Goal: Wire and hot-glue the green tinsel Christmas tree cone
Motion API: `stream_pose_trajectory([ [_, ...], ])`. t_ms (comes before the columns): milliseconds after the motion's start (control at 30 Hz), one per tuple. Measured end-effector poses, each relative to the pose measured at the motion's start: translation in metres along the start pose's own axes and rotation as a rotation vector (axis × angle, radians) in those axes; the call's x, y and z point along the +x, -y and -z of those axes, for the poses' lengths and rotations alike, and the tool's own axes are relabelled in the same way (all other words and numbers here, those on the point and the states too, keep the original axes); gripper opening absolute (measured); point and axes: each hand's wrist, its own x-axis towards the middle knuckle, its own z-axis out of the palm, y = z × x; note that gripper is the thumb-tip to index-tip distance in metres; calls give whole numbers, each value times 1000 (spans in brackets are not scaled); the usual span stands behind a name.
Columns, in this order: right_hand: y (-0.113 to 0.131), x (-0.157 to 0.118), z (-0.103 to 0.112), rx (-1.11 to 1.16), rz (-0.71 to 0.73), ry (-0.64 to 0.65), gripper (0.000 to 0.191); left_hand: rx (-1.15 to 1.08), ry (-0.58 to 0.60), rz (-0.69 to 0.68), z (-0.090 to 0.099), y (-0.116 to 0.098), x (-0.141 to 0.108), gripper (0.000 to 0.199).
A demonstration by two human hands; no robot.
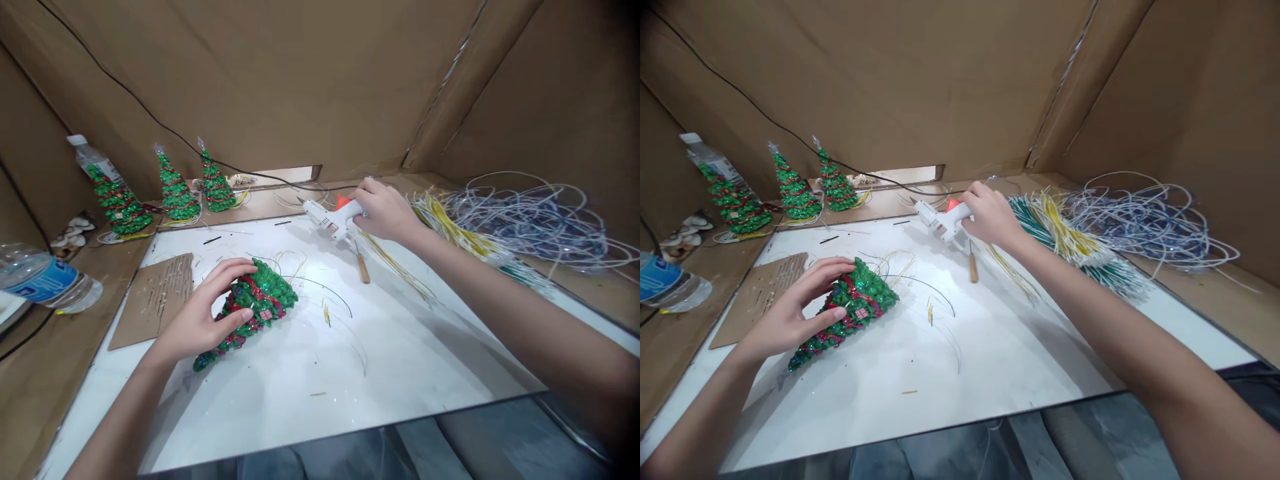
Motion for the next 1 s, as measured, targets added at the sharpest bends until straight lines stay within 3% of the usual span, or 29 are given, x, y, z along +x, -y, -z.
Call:
stream_pose_trajectory([
  [167, 21, -31, -17, 289, -136, -74, 31, -50, 15, 17, 1, 1, 0, 43],
  [300, 31, -45, -19, 427, -166, -116, 31, -73, 8, 61, 0, -1, 1, 41],
  [500, 36, -48, -9, 519, -165, -115, 29, -85, -36, 130, -3, -5, 1, 38],
  [833, 46, -50, 8, 636, -256, 26, 15, -122, -97, 177, -8, -6, 1, 37],
  [1000, 46, -50, 10, 672, -296, 30, 14, -104, -57, 142, -6, -4, 3, 49],
])
